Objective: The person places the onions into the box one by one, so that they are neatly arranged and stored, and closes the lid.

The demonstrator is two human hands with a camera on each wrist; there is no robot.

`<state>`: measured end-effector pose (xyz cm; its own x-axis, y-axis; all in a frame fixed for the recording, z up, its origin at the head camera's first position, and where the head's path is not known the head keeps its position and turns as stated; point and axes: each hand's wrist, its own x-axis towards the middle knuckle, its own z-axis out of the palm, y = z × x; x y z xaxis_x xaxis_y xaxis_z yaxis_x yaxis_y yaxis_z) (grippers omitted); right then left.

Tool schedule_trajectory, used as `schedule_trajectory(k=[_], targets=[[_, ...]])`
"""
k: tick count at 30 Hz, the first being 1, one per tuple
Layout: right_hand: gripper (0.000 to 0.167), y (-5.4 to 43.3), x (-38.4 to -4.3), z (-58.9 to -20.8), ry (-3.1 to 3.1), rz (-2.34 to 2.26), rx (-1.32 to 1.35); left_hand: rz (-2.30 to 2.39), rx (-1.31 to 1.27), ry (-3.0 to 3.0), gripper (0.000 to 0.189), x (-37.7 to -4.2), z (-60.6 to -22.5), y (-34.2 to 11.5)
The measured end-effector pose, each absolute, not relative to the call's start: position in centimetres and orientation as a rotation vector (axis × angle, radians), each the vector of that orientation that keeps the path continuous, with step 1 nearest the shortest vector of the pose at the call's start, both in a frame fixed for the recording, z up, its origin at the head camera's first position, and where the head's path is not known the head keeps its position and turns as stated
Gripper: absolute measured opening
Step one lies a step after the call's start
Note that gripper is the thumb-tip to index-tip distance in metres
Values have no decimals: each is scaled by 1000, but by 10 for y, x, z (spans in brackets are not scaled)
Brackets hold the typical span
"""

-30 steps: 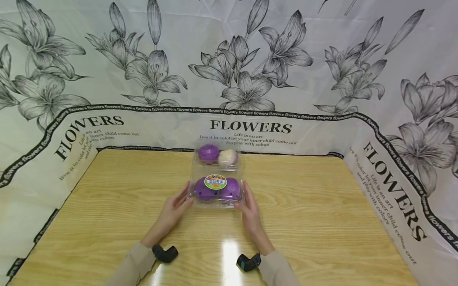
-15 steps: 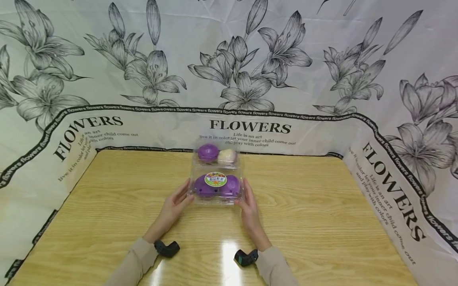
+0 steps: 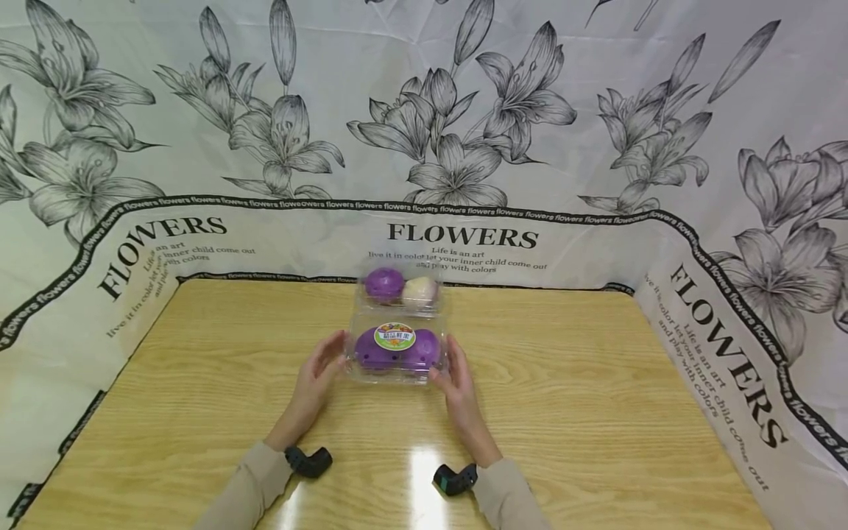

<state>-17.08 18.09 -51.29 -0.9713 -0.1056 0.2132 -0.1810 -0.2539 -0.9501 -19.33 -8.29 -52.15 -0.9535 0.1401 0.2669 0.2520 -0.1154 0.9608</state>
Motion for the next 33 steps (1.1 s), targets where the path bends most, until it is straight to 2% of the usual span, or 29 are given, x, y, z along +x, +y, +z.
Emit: schedule_trajectory(k=[3,7,14,33], targets=[[67,184,-177,-510,-1854,2498,352,-2250,-449,-2024,51,-205,-522,-80],[59,192,-195,-506,-1731,2656,337,-2397,-495,-1941,61,-228,-522,-75],[60,202,-229,-502,-1592,2802,436,-2667,-677,-1719,63,-257,-522,-74],[60,200,-239,-498,-1873,2681,508,-2629,-773,-1783,66,-259,-523,-80]])
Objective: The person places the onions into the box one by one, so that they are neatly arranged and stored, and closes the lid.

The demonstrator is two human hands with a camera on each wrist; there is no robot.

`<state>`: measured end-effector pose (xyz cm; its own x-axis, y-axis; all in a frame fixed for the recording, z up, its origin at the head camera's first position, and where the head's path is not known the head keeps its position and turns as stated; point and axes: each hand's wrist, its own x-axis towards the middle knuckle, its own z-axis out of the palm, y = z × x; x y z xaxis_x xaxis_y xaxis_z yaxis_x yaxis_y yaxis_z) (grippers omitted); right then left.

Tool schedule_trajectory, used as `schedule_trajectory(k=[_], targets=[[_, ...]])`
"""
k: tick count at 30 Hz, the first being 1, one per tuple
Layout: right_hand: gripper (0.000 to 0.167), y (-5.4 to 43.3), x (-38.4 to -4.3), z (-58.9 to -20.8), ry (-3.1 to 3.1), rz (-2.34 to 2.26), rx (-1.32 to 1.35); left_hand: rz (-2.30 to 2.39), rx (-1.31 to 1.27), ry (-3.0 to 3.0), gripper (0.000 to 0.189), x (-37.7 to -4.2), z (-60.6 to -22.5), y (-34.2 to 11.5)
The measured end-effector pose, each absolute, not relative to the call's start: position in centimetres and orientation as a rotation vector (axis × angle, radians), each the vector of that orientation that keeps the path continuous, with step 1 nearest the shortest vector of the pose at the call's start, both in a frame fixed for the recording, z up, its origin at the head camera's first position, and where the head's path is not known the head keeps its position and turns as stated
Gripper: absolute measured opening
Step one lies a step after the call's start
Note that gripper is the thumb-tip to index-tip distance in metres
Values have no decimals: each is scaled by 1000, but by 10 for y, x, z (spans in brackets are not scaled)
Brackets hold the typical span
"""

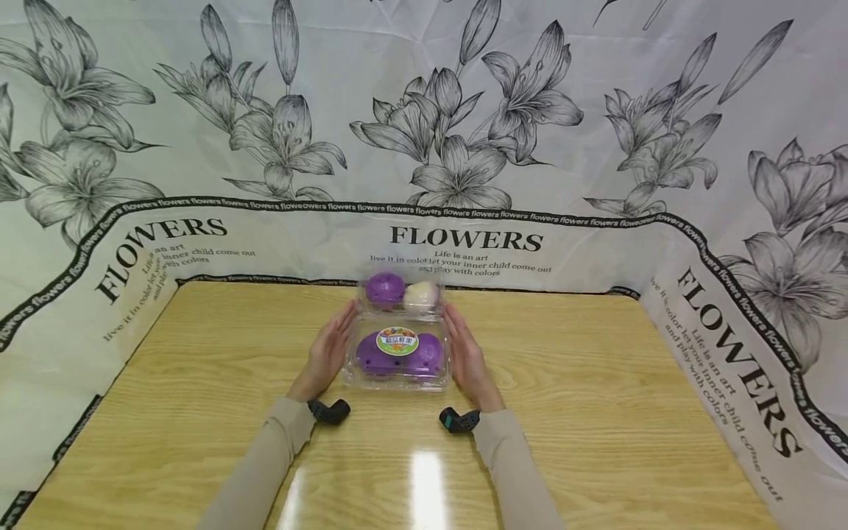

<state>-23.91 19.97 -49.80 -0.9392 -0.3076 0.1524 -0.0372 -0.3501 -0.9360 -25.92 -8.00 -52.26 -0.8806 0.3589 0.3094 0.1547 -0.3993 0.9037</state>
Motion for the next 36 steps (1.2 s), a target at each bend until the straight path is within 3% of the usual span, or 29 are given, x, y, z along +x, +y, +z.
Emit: schedule_trajectory(k=[16,36], targets=[[61,199,-227,-513,1897,-2334,-427,2211,461,2076,66,-231,-515,-69],[57,194,-221,-515,1863,-2422,-402,2028,543,2261,61,-224,-518,-69]])
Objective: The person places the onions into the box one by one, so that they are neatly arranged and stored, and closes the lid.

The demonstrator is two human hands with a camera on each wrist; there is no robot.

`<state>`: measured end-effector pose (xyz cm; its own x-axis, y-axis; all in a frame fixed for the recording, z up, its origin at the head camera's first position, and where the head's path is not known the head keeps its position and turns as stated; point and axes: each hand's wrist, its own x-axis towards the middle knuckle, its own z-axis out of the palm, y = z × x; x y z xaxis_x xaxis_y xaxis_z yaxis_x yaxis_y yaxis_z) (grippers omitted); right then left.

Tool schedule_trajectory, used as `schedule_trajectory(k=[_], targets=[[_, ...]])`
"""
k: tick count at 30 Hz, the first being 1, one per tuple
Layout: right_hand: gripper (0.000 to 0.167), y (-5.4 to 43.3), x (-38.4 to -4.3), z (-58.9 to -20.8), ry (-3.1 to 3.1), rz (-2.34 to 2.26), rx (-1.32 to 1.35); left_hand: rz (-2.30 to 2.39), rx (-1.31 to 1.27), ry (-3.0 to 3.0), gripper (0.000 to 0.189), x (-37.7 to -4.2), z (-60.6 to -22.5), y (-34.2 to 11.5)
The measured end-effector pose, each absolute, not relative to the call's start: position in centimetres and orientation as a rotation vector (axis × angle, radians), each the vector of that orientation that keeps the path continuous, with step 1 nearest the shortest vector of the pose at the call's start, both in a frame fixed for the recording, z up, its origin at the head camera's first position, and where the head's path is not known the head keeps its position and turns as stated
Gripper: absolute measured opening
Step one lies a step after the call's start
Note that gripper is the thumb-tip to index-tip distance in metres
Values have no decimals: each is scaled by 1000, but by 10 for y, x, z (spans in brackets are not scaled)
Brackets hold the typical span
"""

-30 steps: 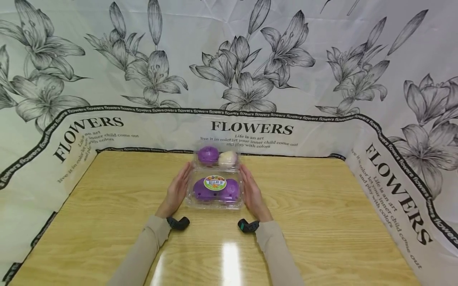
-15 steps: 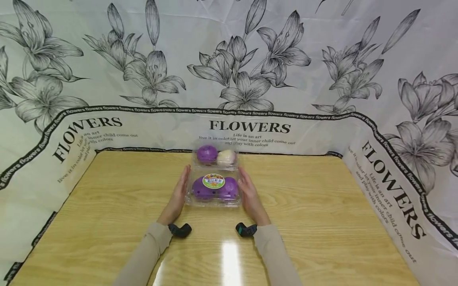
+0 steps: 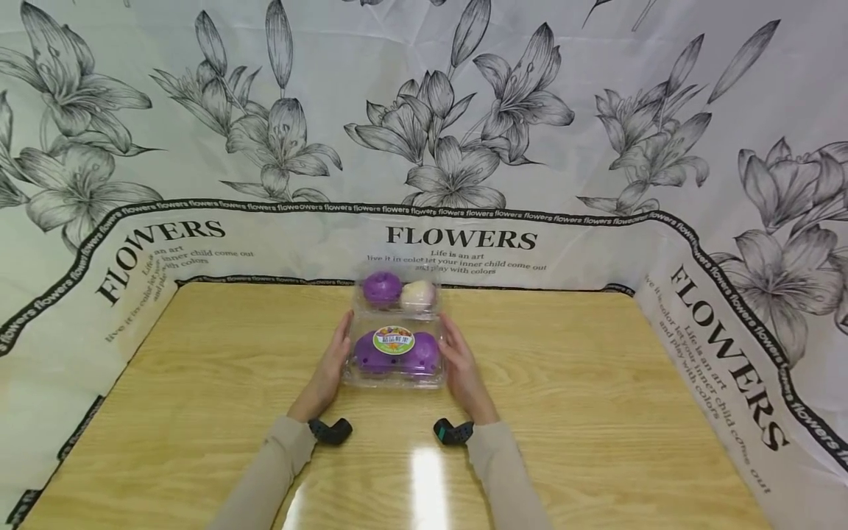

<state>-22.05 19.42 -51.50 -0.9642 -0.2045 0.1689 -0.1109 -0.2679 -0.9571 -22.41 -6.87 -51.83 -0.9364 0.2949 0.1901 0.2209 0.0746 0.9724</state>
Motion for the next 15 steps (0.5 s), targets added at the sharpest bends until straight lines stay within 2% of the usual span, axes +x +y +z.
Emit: schedule_trajectory(k=[15], targets=[[57,194,-222,-510,1883,-2413,-385,2050,593,2275,62,-229,-521,-69]])
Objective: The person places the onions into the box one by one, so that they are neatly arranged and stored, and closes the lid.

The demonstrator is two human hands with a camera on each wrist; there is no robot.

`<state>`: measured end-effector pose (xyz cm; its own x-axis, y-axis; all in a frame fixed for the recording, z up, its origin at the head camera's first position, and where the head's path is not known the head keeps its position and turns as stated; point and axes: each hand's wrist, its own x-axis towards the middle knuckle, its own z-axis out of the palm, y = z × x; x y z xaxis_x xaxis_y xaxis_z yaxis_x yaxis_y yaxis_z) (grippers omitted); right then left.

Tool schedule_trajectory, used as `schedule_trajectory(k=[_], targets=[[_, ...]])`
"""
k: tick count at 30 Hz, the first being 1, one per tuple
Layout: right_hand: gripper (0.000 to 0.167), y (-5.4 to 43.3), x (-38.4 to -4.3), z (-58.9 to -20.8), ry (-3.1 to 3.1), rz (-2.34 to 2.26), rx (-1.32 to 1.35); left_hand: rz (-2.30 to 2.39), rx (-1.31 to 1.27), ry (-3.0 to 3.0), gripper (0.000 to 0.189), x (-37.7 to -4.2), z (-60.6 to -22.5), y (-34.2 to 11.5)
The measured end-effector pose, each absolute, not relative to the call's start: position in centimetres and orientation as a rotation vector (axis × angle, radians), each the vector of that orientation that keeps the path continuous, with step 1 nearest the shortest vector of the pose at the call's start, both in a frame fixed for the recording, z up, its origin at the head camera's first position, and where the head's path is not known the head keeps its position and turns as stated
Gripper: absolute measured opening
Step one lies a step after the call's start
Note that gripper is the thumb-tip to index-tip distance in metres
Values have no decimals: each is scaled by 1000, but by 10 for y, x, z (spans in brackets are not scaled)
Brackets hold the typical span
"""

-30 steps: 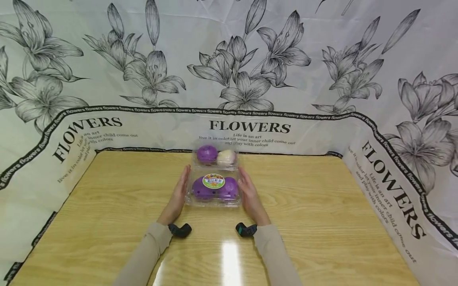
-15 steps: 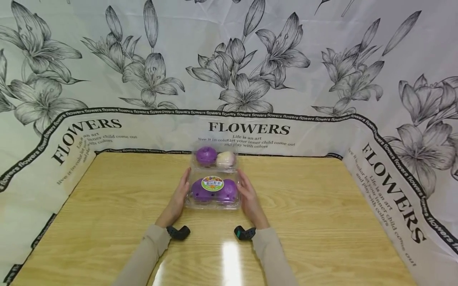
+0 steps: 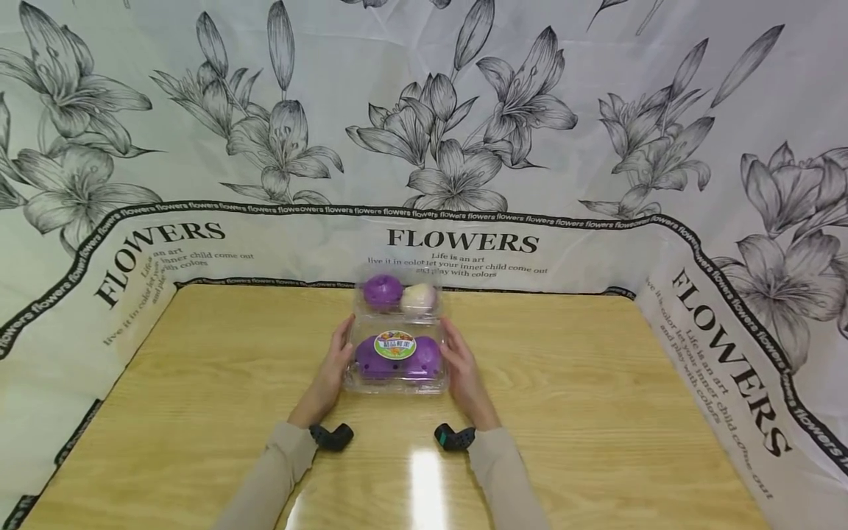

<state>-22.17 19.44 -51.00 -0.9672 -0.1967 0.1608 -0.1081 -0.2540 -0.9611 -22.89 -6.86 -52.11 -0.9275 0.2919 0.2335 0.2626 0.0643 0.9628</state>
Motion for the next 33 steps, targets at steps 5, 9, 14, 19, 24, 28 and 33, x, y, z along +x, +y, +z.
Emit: schedule_trajectory(k=[5,9,14,19,24,28,33], targets=[[58,194,-225,-510,1870,-2409,-386,2030,613,2281,59,-225,-503,-70],[57,194,-225,-510,1868,-2421,-366,2024,630,2260,57,-216,-484,-70],[58,192,-219,-513,1878,-2389,-353,2032,598,2284,57,-216,-499,-70],[59,186,-214,-514,1872,-2378,-367,2087,581,2299,60,-221,-522,-75],[61,189,-209,-515,1873,-2371,-342,2199,561,2191,61,-220,-528,-71],[60,194,-207,-515,1888,-2357,-332,2184,545,2190,59,-219,-527,-67],[57,203,-211,-511,1845,-2398,-347,2177,571,2215,59,-220,-524,-63]])
